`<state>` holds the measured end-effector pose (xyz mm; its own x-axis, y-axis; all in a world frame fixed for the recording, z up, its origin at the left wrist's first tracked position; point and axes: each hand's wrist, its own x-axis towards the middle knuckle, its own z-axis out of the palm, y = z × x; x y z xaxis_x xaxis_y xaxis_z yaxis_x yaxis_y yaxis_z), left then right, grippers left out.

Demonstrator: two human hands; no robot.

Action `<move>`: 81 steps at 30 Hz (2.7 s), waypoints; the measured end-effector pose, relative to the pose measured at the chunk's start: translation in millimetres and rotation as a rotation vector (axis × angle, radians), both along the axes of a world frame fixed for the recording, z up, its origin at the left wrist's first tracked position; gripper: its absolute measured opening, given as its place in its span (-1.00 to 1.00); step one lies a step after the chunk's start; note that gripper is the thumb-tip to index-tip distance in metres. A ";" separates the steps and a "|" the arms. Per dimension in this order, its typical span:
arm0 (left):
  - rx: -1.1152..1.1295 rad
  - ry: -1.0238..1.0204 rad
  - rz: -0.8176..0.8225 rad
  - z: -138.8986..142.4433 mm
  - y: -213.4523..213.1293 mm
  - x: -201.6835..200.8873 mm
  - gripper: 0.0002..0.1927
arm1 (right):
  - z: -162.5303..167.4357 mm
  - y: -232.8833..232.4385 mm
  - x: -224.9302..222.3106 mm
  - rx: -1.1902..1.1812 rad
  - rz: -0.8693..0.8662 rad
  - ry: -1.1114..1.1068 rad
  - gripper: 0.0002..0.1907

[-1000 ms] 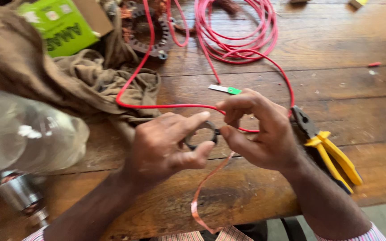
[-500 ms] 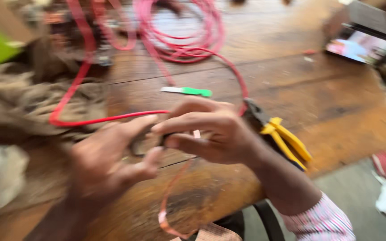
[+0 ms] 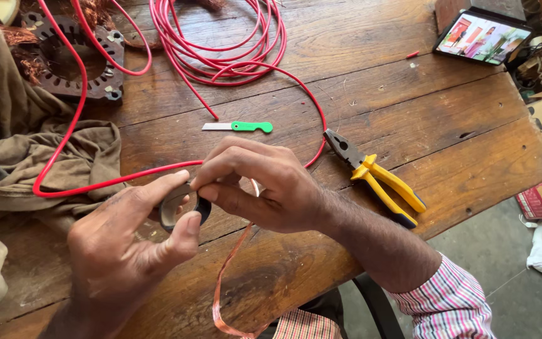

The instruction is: The person rummages through a wooden tool drawer, then sits at a workbench and uses a small green utility knife to cut and strip the red insulation off a length of red electrical cable, pulling the insulation away to expose the copper conductor inside. Pliers and a coiled red cable lie on the bench, and the person picks up pliers at the end.

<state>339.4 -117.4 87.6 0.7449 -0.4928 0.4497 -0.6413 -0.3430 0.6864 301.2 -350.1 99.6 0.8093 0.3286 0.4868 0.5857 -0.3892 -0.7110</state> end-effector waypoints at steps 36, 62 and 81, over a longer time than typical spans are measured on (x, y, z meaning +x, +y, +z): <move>0.023 -0.072 0.015 -3.5 -6.5 -0.3 -0.79 | -6.4 3.5 4.1 0.056 -0.097 0.002 -0.83; -0.051 -0.409 -0.128 1.3 -0.5 -0.2 -0.52 | -13.7 -21.7 7.5 0.586 0.322 0.906 -0.51; -0.156 -0.157 -0.318 2.5 5.2 9.7 -0.55 | -10.0 -17.3 11.5 0.492 0.298 1.094 -0.74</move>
